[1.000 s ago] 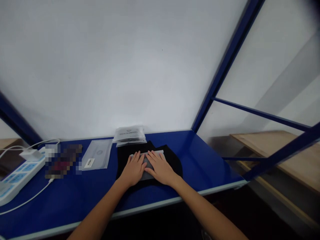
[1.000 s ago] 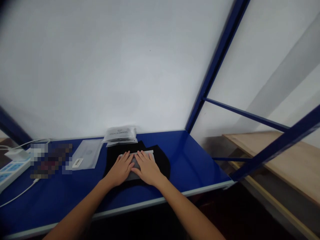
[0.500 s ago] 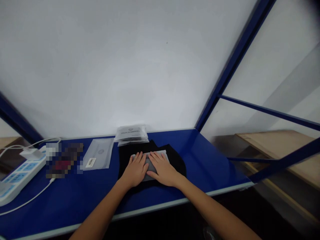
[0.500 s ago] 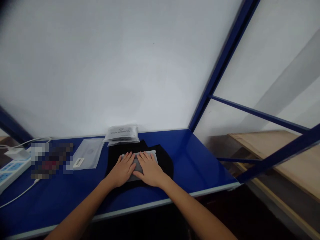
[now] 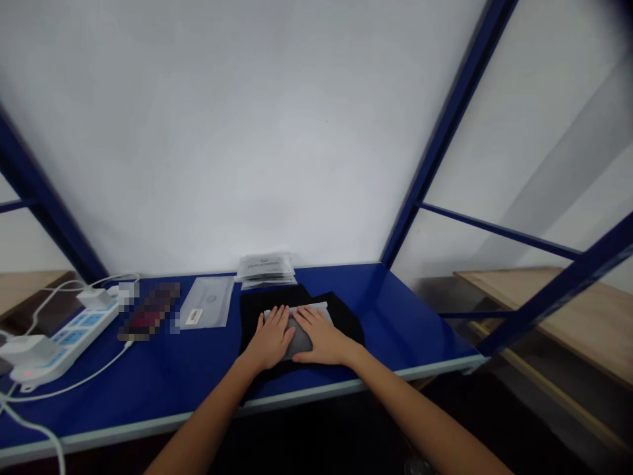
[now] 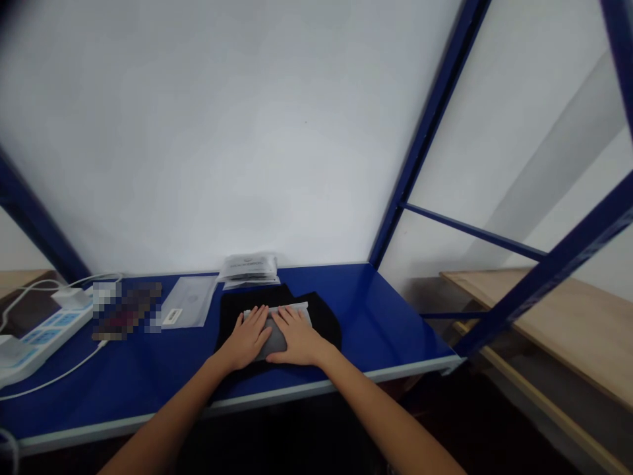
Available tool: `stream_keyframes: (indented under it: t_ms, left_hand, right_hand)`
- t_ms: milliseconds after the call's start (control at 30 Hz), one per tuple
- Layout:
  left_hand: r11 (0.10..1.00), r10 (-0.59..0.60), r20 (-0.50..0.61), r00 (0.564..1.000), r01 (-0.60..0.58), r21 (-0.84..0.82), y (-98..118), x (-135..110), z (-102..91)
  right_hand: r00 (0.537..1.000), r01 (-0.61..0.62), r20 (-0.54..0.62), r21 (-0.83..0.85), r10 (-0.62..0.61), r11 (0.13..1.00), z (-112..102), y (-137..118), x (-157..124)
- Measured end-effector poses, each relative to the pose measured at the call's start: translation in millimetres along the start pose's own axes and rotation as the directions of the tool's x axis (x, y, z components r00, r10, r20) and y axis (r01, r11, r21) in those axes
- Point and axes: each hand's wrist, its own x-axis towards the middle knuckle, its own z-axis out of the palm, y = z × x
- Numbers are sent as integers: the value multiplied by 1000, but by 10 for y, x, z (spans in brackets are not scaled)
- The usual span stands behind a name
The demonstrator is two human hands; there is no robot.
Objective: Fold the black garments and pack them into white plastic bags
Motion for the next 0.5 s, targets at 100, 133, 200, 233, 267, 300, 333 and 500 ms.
stream_keyframes:
  t_ms: [100, 133, 200, 233, 267, 300, 333, 500]
  left_hand:
    - [983, -2, -57, 998, -9, -181, -62, -31, 0]
    - [965, -10, -91, 996, -14, -263, -88, -38, -2]
    - [905, -44, -174, 984, -34, -424, -139, -47, -5]
    - [869, -69, -213, 975, -46, -492, -163, -49, -5]
    - [834, -98, -244, 965, -54, -549, -183, -48, -4]
    - [802, -131, -267, 955, -56, -594, -201, -43, -2]
    - [775, -165, -279, 946, -50, -629, -217, -36, 2]
    - [756, -287, -275, 918, 40, -654, -240, 4, 24]
  right_hand:
    - [1000, 12, -14, -20, -12, 1000, -28, -42, -8]
    - [999, 23, -29, -33, -24, 999, -34, -57, -13]
    - [994, 60, -87, -72, -66, 996, -31, -84, -33]
    - [987, 82, -130, -97, -94, 992, -24, -93, -48]
    - [976, 100, -180, -125, -122, 987, -16, -96, -66]
    - [960, 111, -238, -151, -145, 982, -11, -90, -88]
    - [939, 112, -304, -168, -159, 979, -15, -75, -113]
    - [690, 21, -720, -82, -74, 996, -269, 213, -225]
